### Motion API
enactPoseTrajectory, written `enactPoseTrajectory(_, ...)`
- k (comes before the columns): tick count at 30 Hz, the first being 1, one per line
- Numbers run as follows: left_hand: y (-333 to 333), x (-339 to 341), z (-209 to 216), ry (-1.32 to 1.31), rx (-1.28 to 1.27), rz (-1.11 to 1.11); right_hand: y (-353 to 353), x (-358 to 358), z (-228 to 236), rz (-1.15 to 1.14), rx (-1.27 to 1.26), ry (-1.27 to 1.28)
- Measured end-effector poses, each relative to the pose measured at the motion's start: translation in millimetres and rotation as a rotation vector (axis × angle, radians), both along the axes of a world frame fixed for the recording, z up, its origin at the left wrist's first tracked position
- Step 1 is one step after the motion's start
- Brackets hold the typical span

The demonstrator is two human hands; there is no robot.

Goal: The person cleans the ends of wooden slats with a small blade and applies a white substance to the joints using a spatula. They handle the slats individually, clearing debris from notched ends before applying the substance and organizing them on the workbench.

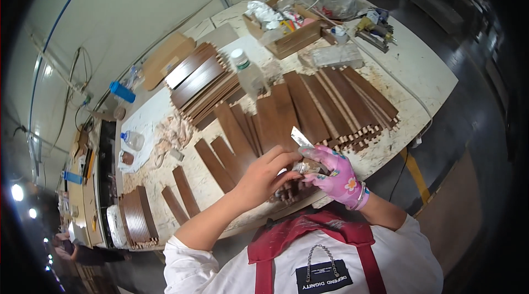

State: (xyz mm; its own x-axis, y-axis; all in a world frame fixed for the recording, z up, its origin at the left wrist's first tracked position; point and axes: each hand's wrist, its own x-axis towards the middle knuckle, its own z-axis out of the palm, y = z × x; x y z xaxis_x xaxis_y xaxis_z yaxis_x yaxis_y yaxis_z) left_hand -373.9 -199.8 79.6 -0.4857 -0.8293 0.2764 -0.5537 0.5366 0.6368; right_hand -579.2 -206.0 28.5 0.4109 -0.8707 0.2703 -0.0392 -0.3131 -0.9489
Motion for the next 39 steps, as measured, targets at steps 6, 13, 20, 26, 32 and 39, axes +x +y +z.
enactPoseTrajectory(6, -77, -62, -9, 0.072, 0.241, -0.158, -34, -53, -26, -0.254, -0.014, 0.021)
enactPoseTrajectory(13, -269, -44, -28, -0.303, -0.09, 0.166, -79, -114, -51, -0.432, 0.087, -0.345)
enactPoseTrajectory(20, -402, 11, -120, -0.819, -0.143, 0.317, -72, -108, -76, -0.356, 0.177, -0.144)
enactPoseTrajectory(26, -421, 23, -163, -0.947, 0.028, 0.444, -63, -106, -74, -0.293, 0.336, -0.205)
enactPoseTrajectory(32, -389, -7, -126, -0.91, -0.318, 0.315, -59, -104, -85, -0.418, 0.374, -0.183)
enactPoseTrajectory(39, -187, -9, -41, -0.328, -0.681, 0.112, -68, -68, -47, -0.166, 0.27, -0.243)
